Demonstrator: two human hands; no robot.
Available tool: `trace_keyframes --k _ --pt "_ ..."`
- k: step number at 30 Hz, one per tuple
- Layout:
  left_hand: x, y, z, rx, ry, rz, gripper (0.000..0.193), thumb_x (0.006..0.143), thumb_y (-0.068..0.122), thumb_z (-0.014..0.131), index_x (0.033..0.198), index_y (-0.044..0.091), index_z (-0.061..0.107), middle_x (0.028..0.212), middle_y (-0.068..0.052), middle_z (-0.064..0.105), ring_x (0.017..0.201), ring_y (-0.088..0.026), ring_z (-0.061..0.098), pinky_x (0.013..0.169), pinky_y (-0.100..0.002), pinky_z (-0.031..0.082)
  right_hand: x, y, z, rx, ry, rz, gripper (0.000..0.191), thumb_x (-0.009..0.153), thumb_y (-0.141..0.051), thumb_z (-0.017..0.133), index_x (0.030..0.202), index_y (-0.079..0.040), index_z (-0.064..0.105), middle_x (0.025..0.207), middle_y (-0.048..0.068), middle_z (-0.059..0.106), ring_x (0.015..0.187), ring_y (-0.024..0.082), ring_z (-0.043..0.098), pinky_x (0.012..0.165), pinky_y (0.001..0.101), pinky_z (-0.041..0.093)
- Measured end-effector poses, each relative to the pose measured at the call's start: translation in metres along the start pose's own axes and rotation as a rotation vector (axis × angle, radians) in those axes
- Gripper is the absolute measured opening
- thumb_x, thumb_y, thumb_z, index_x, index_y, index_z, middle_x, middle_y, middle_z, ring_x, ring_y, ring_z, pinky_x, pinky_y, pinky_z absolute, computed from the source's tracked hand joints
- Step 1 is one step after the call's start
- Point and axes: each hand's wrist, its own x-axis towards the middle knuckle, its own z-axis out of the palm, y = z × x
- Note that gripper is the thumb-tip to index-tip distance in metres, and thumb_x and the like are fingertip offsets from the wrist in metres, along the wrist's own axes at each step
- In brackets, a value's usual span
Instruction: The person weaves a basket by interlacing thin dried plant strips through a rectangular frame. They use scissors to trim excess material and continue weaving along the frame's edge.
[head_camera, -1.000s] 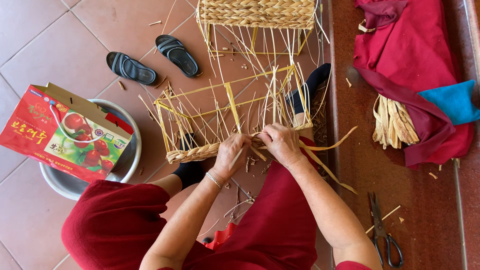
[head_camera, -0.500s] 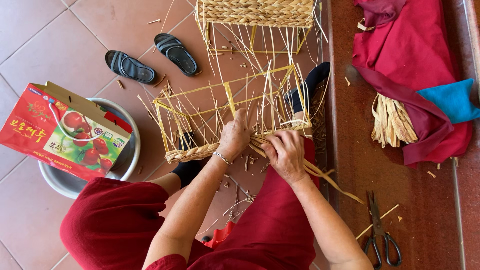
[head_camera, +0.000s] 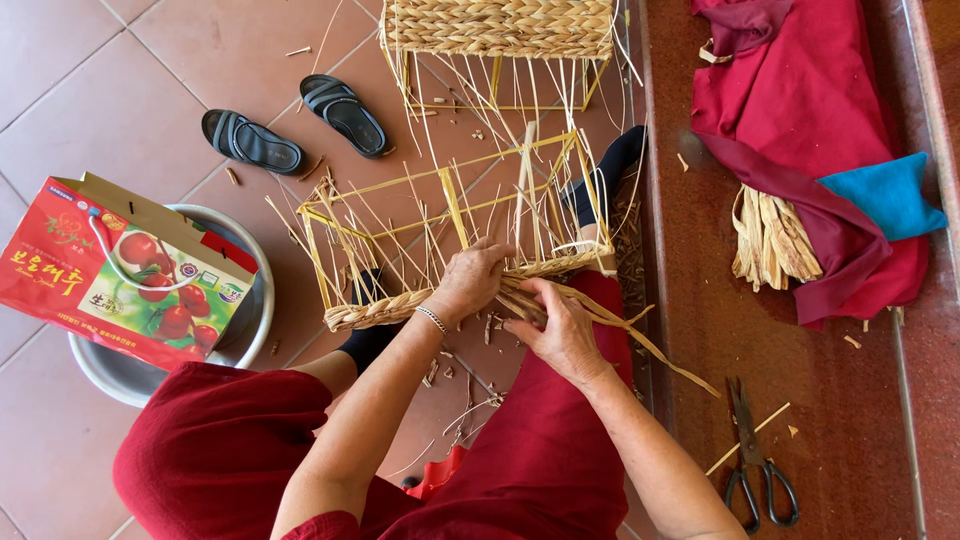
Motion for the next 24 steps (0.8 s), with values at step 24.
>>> trace_keyframes --k 24 --pt "-0.023 0.0 -0.001 0.058 0.046 0.248 0.047 0.08 0.001 0.072 0.124 0.014 0.068 0.106 -0.009 0.066 0.097 -0.032 0.069 0.082 -0.043 0.058 0.031 -0.023 -0.016 -0.173 0.128 -0.271 0.022 0.087 -0.002 0.078 0.107 0.003 0.071 0.096 0.016 0.073 0.085 0.026 0.072 0.073 0.037 0.061"
